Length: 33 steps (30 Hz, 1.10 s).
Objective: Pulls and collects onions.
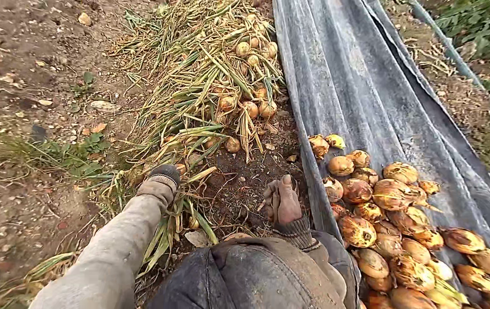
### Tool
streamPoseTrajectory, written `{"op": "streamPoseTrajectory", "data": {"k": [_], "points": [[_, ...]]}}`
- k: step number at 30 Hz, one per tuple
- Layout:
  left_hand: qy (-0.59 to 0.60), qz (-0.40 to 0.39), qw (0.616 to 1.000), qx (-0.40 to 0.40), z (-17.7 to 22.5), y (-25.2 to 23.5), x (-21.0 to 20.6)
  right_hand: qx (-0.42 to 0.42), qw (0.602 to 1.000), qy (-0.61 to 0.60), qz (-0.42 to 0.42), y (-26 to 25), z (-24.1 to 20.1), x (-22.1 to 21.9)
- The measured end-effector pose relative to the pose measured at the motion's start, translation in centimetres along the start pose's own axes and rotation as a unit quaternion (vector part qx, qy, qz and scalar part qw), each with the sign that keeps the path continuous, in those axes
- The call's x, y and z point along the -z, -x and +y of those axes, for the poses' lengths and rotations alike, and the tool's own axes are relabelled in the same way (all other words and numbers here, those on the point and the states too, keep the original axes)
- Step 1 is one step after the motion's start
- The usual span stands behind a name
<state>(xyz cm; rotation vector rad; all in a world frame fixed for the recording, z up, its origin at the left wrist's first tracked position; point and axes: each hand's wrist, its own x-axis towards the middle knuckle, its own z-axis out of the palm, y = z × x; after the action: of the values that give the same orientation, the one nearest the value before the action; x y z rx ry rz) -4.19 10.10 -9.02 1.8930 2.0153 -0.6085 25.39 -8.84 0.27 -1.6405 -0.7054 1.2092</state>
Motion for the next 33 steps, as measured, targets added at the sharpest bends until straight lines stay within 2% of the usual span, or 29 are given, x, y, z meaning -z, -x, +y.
{"op": "streamPoseTrajectory", "data": {"k": [2,4,7,8,11,14,16,18,20,22,24,26,27,29,31,33], "points": [[0.059,0.066,0.995,-0.042,-0.8,3.2,-0.3,-0.05,0.996,0.074,-0.024,-0.1,1.8,-1.5],[0.189,0.158,0.964,-0.1,-1.6,6.7,-0.8,-0.096,0.98,0.159,-0.073,-0.2,3.3,-2.6],[0.369,0.148,0.91,-0.119,-1.0,12.5,0.4,-0.097,0.959,0.214,-0.161,0.2,3.8,-3.9],[0.423,0.143,0.884,-0.137,-0.5,14.1,0.8,-0.069,0.964,0.189,-0.174,0.4,4.0,-4.3],[0.494,0.137,0.815,-0.27,0.7,17.2,1.2,0.032,0.974,0.087,-0.208,1.3,3.4,-5.0],[0.494,0.097,0.782,-0.368,1.7,18.1,1.5,0.122,0.976,-0.041,-0.177,2.5,2.2,-5.1],[0.471,0.077,0.788,-0.39,2.1,18.2,2.3,0.128,0.981,-0.046,-0.137,2.8,1.7,-4.7],[0.395,0.118,0.824,-0.389,2.4,18.0,3.9,0.097,0.989,-0.048,-0.1,2.5,1.9,-4.5],[0.324,0.187,0.859,-0.35,3.2,17.5,5.6,0.055,0.994,-0.057,-0.081,2.2,2.5,-4.3],[0.308,0.221,0.879,-0.29,4.7,15.9,6.4,0.015,0.998,-0.014,-0.051,1.8,2.8,-3.9],[0.271,0.174,0.892,-0.318,6.5,15.3,7.6,-0.038,0.989,0.109,-0.089,1.1,2.7,-3.0],[0.175,0.072,0.896,-0.402,8.9,15.6,8.5,-0.076,0.977,0.156,-0.126,0.3,3.2,-2.5],[0.107,0.021,0.892,-0.439,10.4,15.8,8.6,-0.088,0.982,0.135,-0.104,0.0,3.4,-2.3],[0.001,-0.048,0.87,-0.491,13.9,16.3,8.6,-0.105,0.994,0.01,0.009,-0.4,3.5,-1.3],[-0.003,-0.01,0.856,-0.516,17.6,15.7,8.9,-0.11,0.984,-0.106,0.093,-0.5,2.1,1.3],[0.0,0.051,0.888,-0.457,21.4,12.5,10.7,-0.036,0.969,-0.181,0.163,-0.2,0.2,4.7]]}}
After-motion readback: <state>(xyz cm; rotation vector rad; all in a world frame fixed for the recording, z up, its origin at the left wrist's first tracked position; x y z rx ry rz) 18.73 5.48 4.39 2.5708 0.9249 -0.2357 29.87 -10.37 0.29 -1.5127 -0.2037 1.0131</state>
